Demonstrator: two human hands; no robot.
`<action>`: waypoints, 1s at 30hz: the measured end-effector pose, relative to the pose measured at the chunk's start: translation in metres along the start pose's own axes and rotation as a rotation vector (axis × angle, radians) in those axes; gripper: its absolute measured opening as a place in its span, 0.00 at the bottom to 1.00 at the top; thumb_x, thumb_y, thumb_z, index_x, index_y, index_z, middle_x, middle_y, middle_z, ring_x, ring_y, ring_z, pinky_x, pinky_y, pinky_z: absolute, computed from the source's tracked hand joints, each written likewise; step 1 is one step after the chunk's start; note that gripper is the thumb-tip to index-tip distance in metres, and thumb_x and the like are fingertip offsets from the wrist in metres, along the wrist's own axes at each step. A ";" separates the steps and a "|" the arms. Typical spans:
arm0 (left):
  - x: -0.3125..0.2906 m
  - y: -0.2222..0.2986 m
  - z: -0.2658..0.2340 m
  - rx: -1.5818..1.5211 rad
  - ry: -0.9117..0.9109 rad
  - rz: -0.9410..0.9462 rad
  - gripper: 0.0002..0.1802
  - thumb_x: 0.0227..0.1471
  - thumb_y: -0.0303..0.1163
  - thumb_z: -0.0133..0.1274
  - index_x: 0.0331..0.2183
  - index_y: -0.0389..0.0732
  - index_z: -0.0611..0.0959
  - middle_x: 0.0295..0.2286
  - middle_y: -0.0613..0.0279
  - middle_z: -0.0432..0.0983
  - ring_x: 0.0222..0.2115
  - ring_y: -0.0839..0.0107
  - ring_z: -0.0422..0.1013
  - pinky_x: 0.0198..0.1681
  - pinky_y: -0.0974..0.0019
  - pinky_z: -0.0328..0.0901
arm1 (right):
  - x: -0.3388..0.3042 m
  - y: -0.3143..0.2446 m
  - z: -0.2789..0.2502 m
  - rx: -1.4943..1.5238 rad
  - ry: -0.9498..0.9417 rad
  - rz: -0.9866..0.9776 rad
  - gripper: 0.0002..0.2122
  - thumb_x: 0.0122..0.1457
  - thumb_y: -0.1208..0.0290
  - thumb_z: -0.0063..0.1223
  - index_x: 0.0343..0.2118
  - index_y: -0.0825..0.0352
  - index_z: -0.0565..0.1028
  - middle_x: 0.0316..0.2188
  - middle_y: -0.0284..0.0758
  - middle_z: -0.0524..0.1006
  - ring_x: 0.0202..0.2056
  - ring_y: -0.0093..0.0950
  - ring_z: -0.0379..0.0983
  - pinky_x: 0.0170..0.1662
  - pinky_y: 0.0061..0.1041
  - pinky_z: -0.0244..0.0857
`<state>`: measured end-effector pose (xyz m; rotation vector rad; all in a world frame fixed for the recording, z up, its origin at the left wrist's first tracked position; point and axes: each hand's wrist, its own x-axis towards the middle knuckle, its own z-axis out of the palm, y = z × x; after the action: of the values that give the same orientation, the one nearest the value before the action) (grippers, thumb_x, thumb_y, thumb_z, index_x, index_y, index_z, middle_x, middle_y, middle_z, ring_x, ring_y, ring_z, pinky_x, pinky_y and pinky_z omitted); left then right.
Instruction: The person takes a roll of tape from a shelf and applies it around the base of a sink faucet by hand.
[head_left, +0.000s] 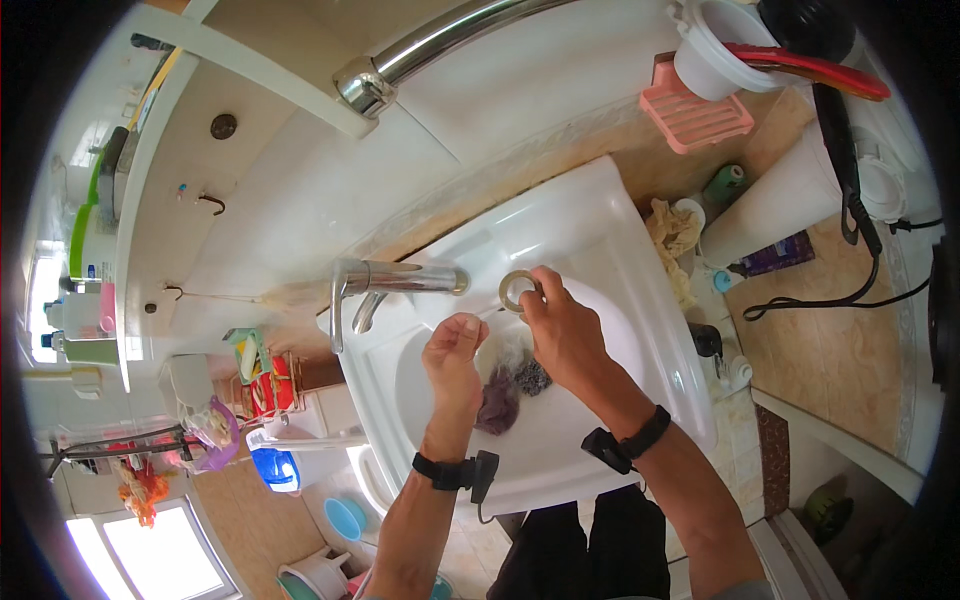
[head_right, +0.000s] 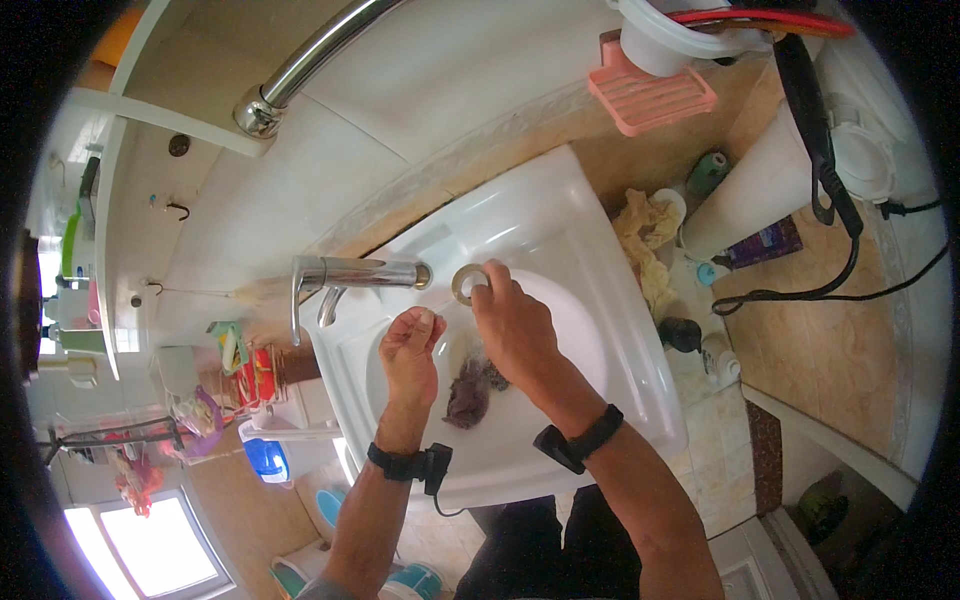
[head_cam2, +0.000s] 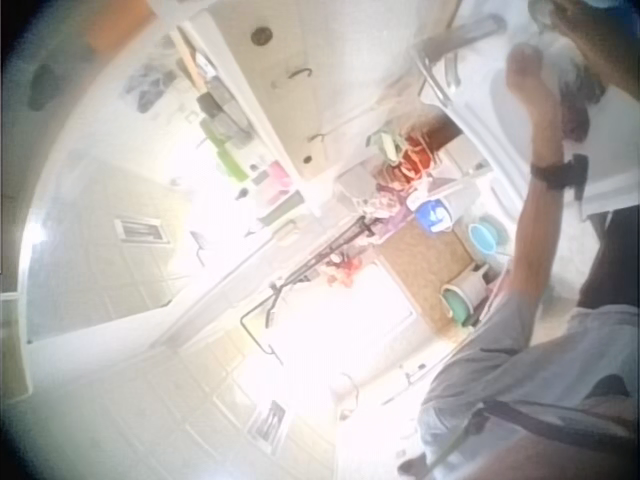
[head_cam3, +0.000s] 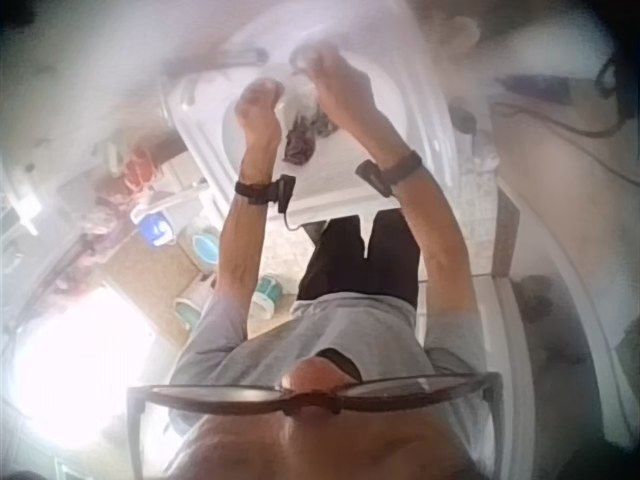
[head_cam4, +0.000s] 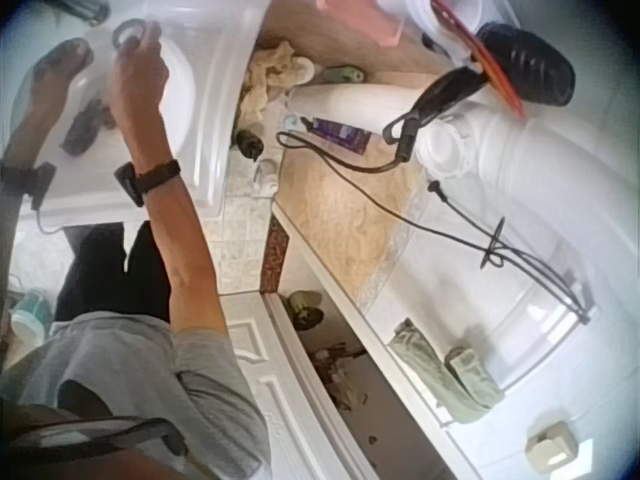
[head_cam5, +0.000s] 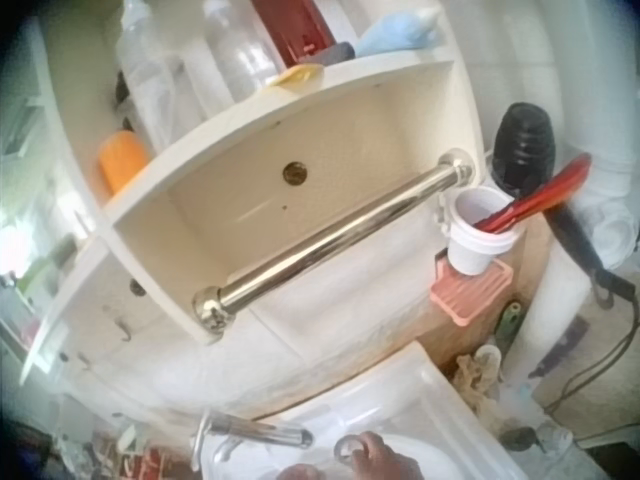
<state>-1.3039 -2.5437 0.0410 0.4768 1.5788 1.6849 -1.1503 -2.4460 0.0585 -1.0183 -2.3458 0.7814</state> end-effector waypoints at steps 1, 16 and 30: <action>0.000 0.000 0.001 -0.011 0.001 0.015 0.04 0.59 0.28 0.58 0.35 0.38 0.82 0.31 0.67 0.78 0.33 0.74 0.74 0.45 0.67 0.69 | 0.002 -0.001 0.001 -0.016 0.015 0.016 0.08 0.54 0.78 0.54 0.37 0.72 0.72 0.51 0.46 0.68 0.43 0.41 0.78 0.39 0.37 0.77; 0.009 -0.008 -0.009 -0.027 0.104 -0.010 0.05 0.56 0.25 0.60 0.34 0.34 0.81 0.29 0.65 0.78 0.30 0.75 0.71 0.40 0.72 0.67 | 0.013 -0.008 0.019 -0.032 0.154 0.018 0.07 0.54 0.77 0.55 0.36 0.69 0.75 0.47 0.43 0.69 0.43 0.40 0.75 0.38 0.35 0.77; 0.028 -0.022 -0.019 -0.071 0.168 -0.058 0.06 0.57 0.27 0.60 0.37 0.38 0.82 0.30 0.66 0.78 0.30 0.75 0.73 0.39 0.70 0.70 | 0.013 -0.002 0.044 -0.089 0.157 0.040 0.09 0.55 0.77 0.55 0.39 0.62 0.74 0.24 0.38 0.73 0.22 0.40 0.75 0.23 0.37 0.68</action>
<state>-1.3296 -2.5373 0.0104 0.2562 1.6292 1.7685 -1.1860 -2.4512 0.0301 -1.1241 -2.2492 0.5938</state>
